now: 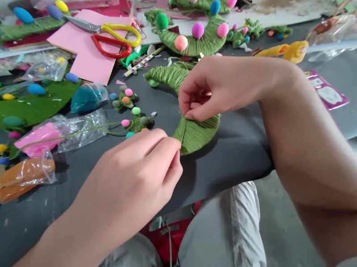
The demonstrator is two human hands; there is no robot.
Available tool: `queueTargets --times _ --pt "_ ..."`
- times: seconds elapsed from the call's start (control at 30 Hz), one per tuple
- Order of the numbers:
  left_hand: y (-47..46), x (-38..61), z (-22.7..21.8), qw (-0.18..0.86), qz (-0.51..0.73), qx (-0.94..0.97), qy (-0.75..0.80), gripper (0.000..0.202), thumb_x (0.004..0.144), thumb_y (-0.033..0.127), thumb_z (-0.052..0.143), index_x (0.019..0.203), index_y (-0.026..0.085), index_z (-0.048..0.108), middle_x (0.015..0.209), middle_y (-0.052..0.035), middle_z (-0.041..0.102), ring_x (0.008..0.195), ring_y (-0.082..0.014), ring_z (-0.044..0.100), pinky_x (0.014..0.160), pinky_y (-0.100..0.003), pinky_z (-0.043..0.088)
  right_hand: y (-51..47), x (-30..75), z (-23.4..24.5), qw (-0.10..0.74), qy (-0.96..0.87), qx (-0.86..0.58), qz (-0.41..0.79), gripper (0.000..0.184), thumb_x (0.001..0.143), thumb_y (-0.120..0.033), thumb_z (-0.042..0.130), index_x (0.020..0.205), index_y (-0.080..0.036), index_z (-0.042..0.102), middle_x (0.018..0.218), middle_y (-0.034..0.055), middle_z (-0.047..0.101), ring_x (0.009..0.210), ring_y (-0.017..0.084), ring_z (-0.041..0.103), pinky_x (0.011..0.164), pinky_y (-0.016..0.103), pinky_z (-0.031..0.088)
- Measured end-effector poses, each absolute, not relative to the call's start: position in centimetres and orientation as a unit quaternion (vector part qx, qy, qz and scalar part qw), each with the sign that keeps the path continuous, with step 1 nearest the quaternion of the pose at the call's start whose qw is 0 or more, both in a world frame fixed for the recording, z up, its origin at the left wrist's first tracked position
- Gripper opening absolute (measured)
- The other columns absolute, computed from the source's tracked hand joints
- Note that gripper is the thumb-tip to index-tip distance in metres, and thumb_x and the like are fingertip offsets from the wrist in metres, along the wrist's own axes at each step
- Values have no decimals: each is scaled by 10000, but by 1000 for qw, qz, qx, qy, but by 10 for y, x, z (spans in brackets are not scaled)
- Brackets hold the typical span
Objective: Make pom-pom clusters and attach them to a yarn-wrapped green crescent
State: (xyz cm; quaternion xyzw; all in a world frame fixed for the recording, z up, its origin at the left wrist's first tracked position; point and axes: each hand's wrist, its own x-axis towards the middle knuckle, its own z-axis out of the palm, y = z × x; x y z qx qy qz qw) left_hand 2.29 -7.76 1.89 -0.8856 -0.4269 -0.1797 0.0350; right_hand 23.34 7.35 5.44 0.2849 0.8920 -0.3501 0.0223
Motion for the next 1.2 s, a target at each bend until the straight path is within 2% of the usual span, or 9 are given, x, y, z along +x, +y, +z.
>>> queueTargets --times 0.17,0.4,0.7,0.93,1.2 --pt "-78 22 19 28 -166 -892 -421 113 972 140 560 965 201 654 858 -22 695 868 -216 728 831 -359 609 74 233 54 25 896 284 -339 91 813 -147 707 841 -209 767 700 -29 667 614 92 535 535 237 416" --pt "-79 20 16 33 -151 -897 -414 118 978 143 560 913 189 647 870 -29 701 870 -220 723 807 -370 611 73 234 53 25 894 296 -336 88 817 -150 712 863 -200 769 739 -26 666 661 101 557 596 245 442" --pt "-79 20 20 21 -128 -908 -399 152 976 129 545 885 180 656 895 -57 699 912 -250 718 810 -404 614 72 234 54 24 896 290 -335 85 821 -177 696 844 -228 759 733 -24 669 641 114 540 568 259 429" --pt "-79 21 22 15 -137 -911 -389 189 950 81 527 915 202 667 924 -61 699 931 -244 704 827 -400 606 70 233 55 21 882 301 -362 46 792 -180 725 789 -224 738 708 -7 669 629 125 530 548 268 416" --pt "-83 13 17 -22 -135 -910 -392 188 919 120 561 977 254 679 907 -53 683 940 -263 687 844 -430 601 71 234 54 21 886 298 -354 76 804 -143 708 788 -207 745 699 -24 642 630 99 501 568 258 383"
